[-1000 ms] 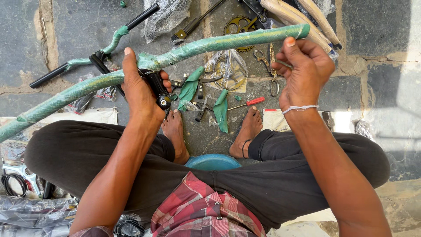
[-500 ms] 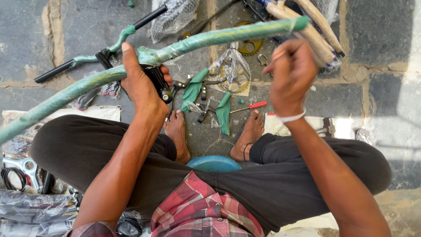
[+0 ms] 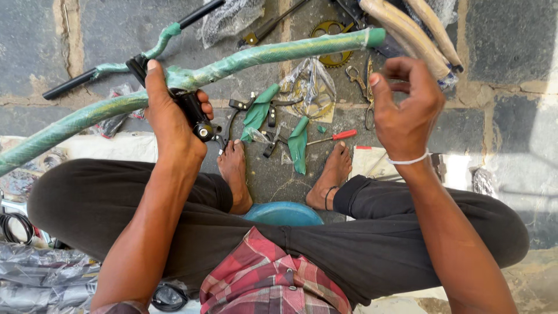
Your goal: The person sits on the ground and assembles a bicycle handlebar. They wrap green tape around the handlebar, attach brake levers using a screwdriver, and install handlebar grips. The person uses a knife to trim the tape and a screwdriver to tighten the levers.
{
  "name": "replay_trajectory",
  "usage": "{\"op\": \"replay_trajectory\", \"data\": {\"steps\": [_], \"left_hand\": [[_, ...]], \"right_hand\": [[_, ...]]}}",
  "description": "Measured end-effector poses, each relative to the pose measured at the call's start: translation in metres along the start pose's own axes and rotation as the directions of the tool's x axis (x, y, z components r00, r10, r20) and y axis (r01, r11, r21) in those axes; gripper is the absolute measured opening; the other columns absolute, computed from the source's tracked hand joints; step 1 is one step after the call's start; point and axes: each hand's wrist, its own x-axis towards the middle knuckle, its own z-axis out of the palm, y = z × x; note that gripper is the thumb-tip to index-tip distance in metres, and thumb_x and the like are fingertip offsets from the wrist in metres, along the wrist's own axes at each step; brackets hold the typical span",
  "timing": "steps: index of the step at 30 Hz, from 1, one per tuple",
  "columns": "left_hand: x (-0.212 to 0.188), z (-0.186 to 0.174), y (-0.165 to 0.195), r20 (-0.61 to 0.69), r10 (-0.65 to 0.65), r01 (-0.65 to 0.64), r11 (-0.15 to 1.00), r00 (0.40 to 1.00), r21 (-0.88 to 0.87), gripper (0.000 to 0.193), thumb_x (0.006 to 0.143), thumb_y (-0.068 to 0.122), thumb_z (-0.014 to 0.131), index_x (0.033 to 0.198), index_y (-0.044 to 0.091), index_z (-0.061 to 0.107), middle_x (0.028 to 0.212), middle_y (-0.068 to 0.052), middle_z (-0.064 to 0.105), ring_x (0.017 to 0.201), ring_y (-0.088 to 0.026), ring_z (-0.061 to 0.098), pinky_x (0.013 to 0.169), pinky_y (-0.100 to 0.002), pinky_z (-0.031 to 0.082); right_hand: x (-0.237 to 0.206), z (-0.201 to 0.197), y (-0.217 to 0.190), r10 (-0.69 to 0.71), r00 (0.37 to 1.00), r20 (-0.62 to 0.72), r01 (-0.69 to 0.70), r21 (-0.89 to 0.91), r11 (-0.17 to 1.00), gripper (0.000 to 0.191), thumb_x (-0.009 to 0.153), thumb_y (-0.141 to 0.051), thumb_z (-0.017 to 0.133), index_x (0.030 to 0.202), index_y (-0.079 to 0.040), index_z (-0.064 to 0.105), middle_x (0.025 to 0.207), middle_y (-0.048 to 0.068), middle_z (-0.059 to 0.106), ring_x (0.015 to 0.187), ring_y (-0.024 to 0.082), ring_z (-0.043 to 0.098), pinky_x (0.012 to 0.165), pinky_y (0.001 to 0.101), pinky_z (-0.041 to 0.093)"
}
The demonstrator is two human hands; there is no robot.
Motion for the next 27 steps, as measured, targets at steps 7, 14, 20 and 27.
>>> {"op": "replay_trajectory", "data": {"steps": [7,14,20,27], "left_hand": [[-0.009,0.019,-0.005,0.004,-0.08,0.08,0.996,0.997,-0.033,0.051,0.092,0.058,0.064,0.094,0.007,0.058,0.068,-0.011,0.064,0.051,-0.019,0.061,0.046,-0.032,0.051],[-0.012,0.019,-0.001,0.041,-0.031,0.034,0.998,0.999,-0.06,0.05,0.094,0.055,0.065,0.097,0.006,0.058,0.072,-0.01,0.063,0.056,-0.019,0.064,0.048,-0.032,0.053],[-0.005,0.01,0.013,0.058,0.017,-0.023,0.995,0.998,0.093,0.051,0.093,0.057,0.064,0.099,0.007,0.059,0.072,-0.009,0.064,0.056,-0.017,0.065,0.047,-0.031,0.055],[-0.002,0.007,0.021,0.099,-0.112,0.101,0.989,0.989,0.11,0.049,0.091,0.058,0.063,0.108,0.013,0.054,0.07,-0.008,0.065,0.055,-0.015,0.065,0.047,-0.029,0.054]], "right_hand": [[0.013,0.011,-0.011,0.471,0.881,0.041,-0.359,0.706,0.611,0.038,0.093,-0.006,0.08,0.125,0.001,0.06,0.112,0.011,0.069,0.093,0.013,0.068,0.073,0.0279,0.061],[0.021,-0.006,-0.02,-0.095,0.985,-0.143,0.101,0.035,0.994,0.032,0.105,-0.005,0.081,0.129,-0.008,0.061,0.13,0.012,0.062,0.119,0.02,0.061,0.097,0.0346,0.059],[0.025,-0.022,-0.017,-0.338,0.94,0.054,0.342,-0.159,0.926,0.02,0.102,0.003,0.08,0.119,-0.004,0.072,0.118,0.011,0.068,0.112,0.025,0.063,0.096,0.0376,0.053],[0.028,-0.015,-0.02,-0.521,0.854,0.003,0.509,-0.212,0.834,0.015,0.103,0.006,0.079,0.111,-0.001,0.067,0.116,0.011,0.068,0.115,0.03,0.066,0.096,0.0395,0.056]]}}
